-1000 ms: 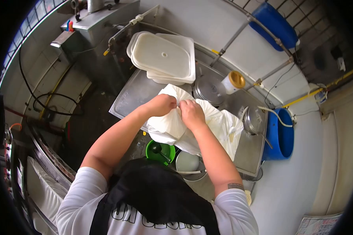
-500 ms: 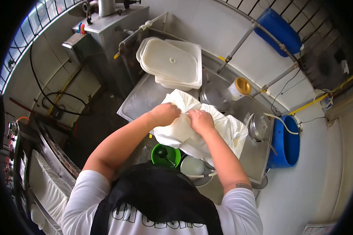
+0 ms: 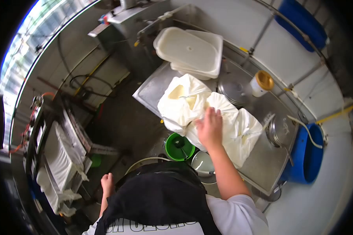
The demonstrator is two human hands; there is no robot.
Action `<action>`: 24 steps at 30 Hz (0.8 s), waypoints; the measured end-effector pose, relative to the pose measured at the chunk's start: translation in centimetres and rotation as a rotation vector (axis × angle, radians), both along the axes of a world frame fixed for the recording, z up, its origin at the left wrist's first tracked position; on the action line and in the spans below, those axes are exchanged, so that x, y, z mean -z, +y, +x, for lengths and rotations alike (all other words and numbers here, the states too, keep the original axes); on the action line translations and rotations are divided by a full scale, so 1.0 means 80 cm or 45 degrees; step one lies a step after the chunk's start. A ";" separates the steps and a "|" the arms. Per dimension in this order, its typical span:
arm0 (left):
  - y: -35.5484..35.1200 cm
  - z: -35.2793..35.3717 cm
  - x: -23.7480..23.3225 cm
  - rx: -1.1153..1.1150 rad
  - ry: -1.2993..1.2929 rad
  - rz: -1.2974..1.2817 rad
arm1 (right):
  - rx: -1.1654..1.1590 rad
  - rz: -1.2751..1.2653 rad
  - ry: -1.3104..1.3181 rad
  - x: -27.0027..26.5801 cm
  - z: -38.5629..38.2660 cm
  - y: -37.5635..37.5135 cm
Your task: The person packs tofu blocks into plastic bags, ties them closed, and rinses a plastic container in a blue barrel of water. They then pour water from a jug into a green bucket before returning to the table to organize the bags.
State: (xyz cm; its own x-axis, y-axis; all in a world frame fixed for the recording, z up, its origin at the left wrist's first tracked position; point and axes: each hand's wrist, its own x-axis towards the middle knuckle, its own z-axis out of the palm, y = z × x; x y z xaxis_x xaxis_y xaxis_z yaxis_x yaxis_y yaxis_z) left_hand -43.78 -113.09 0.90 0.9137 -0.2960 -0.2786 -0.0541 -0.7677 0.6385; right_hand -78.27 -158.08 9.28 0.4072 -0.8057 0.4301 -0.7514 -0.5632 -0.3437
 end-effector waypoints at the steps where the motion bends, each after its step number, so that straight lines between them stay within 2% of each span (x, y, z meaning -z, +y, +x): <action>1: 0.019 -0.028 -0.013 -0.015 0.078 0.045 | -0.042 -0.024 0.281 0.013 0.029 0.007; 2: 0.036 -0.043 -0.005 0.066 -0.012 0.065 | -0.109 -0.041 0.273 0.003 0.055 0.015; 3: 0.059 -0.044 0.025 0.096 -0.018 0.088 | -0.295 0.032 0.220 -0.013 0.083 0.021; 5: 0.038 -0.077 -0.041 0.177 -0.134 -0.010 | -0.589 0.071 0.171 -0.058 0.131 0.042; 7: 0.036 -0.090 -0.085 0.207 -0.149 -0.110 | -0.867 -0.158 -0.123 -0.117 0.176 0.073; 9: 0.050 -0.096 -0.118 0.196 -0.198 -0.189 | -1.111 -0.096 -0.358 -0.149 0.214 0.119; 11: 0.089 -0.097 -0.128 0.193 -0.272 -0.183 | -1.350 0.073 -0.315 -0.146 0.247 0.168; 13: 0.146 -0.109 -0.132 0.066 -0.280 -0.195 | -1.523 0.281 -0.157 -0.130 0.271 0.233; 15: 0.211 -0.128 -0.122 -0.037 -0.280 -0.180 | -1.695 0.232 0.186 -0.104 0.282 0.310; 17: 0.294 -0.153 -0.090 -0.178 -0.254 -0.143 | -1.953 0.196 0.808 -0.090 0.291 0.395; 19: 0.374 -0.193 -0.053 -0.328 -0.504 0.104 | -2.239 0.310 1.036 -0.062 0.299 0.479; 21: 0.452 -0.229 -0.016 -0.467 -0.453 0.081 | -2.381 0.509 1.061 -0.038 0.313 0.552; 23: 0.523 -0.256 0.011 -0.596 -0.385 0.063 | -2.472 0.492 1.119 -0.043 0.345 0.622; 24: 0.556 -0.267 0.023 -0.641 -0.229 0.082 | -2.452 0.357 1.147 -0.055 0.363 0.653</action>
